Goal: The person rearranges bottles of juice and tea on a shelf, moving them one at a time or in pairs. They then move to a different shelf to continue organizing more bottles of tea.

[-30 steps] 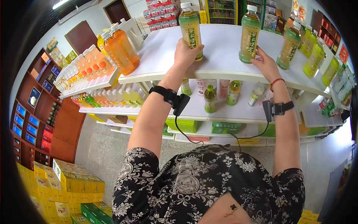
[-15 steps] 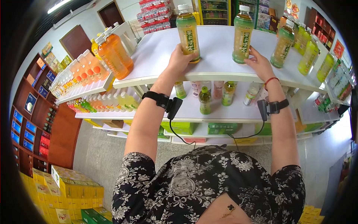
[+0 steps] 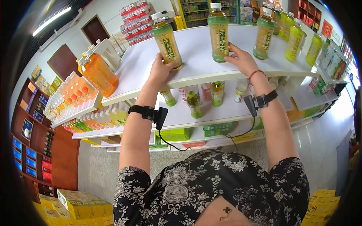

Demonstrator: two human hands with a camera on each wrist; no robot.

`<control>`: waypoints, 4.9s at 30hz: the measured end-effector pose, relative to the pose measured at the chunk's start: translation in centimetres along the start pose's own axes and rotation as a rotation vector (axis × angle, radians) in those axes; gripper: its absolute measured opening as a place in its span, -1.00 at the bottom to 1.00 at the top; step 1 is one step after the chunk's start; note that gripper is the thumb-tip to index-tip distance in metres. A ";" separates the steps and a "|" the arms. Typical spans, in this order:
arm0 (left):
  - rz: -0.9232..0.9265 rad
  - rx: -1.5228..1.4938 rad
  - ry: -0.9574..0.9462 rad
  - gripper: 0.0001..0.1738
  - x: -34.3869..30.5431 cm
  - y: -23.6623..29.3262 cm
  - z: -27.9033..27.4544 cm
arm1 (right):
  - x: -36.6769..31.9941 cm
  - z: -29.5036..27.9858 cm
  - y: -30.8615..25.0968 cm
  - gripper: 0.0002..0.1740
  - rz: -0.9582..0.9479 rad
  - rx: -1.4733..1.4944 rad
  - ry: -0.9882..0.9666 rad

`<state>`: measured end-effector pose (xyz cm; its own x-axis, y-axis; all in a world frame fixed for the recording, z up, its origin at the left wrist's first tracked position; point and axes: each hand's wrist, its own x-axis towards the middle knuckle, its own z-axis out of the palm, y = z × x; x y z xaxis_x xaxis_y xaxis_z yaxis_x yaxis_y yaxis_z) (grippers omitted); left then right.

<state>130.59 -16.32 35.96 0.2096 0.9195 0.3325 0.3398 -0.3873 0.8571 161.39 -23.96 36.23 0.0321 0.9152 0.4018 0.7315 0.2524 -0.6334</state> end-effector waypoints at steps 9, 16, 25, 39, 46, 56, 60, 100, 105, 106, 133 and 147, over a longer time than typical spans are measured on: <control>-0.001 -0.002 0.011 -0.40 0.4 -0.5 0.2 | -0.3 -0.2 -0.2 -0.25 -0.002 -0.024 -0.002; -0.031 0.008 0.016 -0.37 0.3 -0.8 0.0 | 0.6 0.4 1.1 -0.25 -0.020 -0.032 -0.003; -0.094 -0.207 -0.011 -0.40 0.6 -1.6 -0.1 | 0.5 -0.1 0.7 -0.26 -0.003 -0.063 -0.073; -0.038 -0.233 -0.045 -0.45 1.6 -3.5 -0.6 | 1.0 0.3 1.2 -0.34 -0.021 -0.196 -0.101; -0.102 -0.144 -0.018 -0.41 0.4 -1.2 -0.4 | 1.6 1.1 2.4 -0.34 -0.015 -0.127 -0.075; -0.087 -0.246 -0.072 -0.45 0.0 -0.4 -0.3 | 1.6 0.8 2.4 -0.35 -0.035 -0.082 -0.077; -0.061 -0.232 -0.098 -0.49 0.7 -1.6 -0.5 | 1.2 0.6 2.1 -0.34 -0.046 -0.044 -0.066; 0.076 -0.139 0.469 -0.53 -7.6 -8.2 -29.0 | 3.9 30.4 -30.6 -0.25 -0.352 0.207 -0.079; 0.121 -0.272 0.343 -0.52 -7.7 -9.0 -26.9 | 4.9 32.2 -32.1 -0.24 -0.262 0.221 -0.071; 0.092 -0.263 0.332 -0.41 -7.5 -9.2 -27.0 | 5.0 32.2 -32.2 -0.26 -0.235 0.223 -0.081; -0.127 0.463 0.299 -0.19 -1.6 -9.7 -25.2 | 2.3 21.7 -22.0 -0.31 -0.063 0.017 0.260; -0.076 0.432 0.406 -0.28 -2.9 -10.1 -24.1 | 1.8 22.3 -20.9 -0.22 -0.094 0.054 0.234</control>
<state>104.43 -13.43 35.87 -0.1678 0.8649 0.4731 0.7004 -0.2331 0.6746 130.96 -20.59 35.48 0.1270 0.7909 0.5986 0.7018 0.3548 -0.6177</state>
